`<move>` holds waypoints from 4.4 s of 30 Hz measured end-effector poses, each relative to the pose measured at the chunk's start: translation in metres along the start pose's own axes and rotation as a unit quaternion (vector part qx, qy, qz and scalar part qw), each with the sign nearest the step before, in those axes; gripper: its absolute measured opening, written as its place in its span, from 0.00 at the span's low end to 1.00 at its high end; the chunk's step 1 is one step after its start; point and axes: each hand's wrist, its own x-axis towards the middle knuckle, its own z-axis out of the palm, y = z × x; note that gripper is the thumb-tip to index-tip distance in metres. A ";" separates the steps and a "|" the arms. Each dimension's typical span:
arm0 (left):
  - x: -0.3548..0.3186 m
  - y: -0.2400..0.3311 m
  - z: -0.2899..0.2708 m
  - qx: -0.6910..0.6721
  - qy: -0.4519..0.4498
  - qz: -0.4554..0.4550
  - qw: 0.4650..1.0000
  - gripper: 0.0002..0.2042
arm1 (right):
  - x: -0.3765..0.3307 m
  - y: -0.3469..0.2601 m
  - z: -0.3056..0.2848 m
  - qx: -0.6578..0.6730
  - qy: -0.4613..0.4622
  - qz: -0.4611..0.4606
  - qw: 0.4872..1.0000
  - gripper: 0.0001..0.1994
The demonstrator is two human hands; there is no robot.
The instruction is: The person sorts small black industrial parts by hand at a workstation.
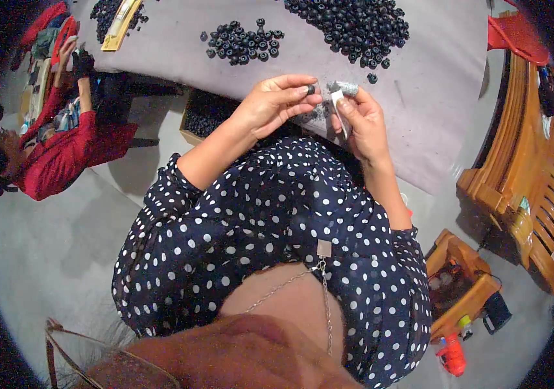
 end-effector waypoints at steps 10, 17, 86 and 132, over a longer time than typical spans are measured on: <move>0.000 -0.011 -0.008 -0.099 -0.075 -0.062 0.990 0.15 | -0.010 0.001 0.002 -0.042 -0.040 0.017 0.998 0.18; 0.001 -0.019 -0.005 -0.123 -0.111 -0.088 0.982 0.15 | -0.015 0.000 0.007 -0.086 -0.064 0.029 0.994 0.21; 0.003 -0.024 -0.007 -0.126 -0.137 -0.086 0.979 0.16 | -0.014 0.001 0.001 -0.069 -0.073 0.074 0.992 0.18; 0.011 -0.025 -0.007 -0.158 -0.184 -0.089 0.966 0.18 | -0.012 0.005 -0.006 -0.015 -0.089 0.079 0.993 0.19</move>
